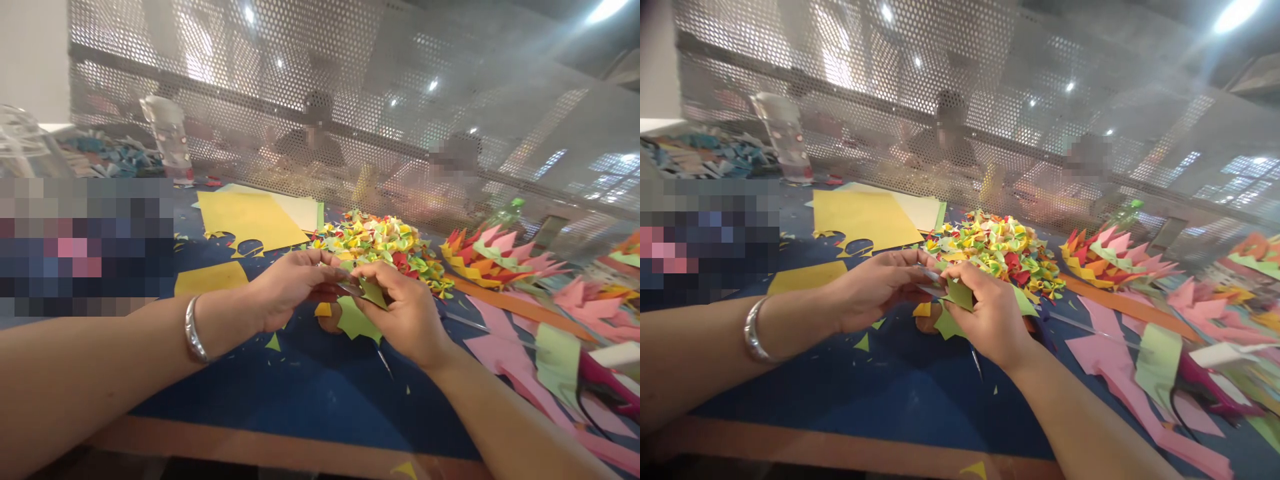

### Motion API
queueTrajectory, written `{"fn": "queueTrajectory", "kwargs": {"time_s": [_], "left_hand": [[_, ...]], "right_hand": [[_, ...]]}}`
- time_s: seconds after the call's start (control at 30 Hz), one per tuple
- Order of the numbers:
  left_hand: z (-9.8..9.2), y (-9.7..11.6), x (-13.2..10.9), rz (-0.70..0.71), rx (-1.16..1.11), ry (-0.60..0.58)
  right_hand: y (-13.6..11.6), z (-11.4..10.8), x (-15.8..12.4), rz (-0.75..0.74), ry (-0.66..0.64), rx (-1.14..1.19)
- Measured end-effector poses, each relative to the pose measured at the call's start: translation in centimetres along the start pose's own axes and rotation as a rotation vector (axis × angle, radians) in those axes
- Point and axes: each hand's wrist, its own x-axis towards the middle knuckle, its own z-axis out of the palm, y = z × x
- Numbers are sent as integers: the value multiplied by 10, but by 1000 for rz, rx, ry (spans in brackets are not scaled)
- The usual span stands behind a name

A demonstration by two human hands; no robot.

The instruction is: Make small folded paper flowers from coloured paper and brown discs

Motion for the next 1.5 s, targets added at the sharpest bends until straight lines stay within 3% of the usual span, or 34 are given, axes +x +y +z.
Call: {"fn": "queueTrajectory", "kwargs": {"time_s": [0.33, 0.5, 0.8, 1.2, 1.5], "left_hand": [[0, -4, 0, 121, -63, -37], [-2, -9, 1, 211, 18, -86], [-3, -15, 5, 328, 134, -69], [-5, -12, 2, 367, 344, -61], [-5, -7, -2, 336, 362, -86]], "right_hand": [[1, 5, 1, 210, 40, 296], [-1, 3, 4, 231, 75, 296], [-1, 4, 3, 252, 86, 327], [-1, 4, 4, 276, 81, 327], [-1, 3, 2, 257, 49, 328]]}}
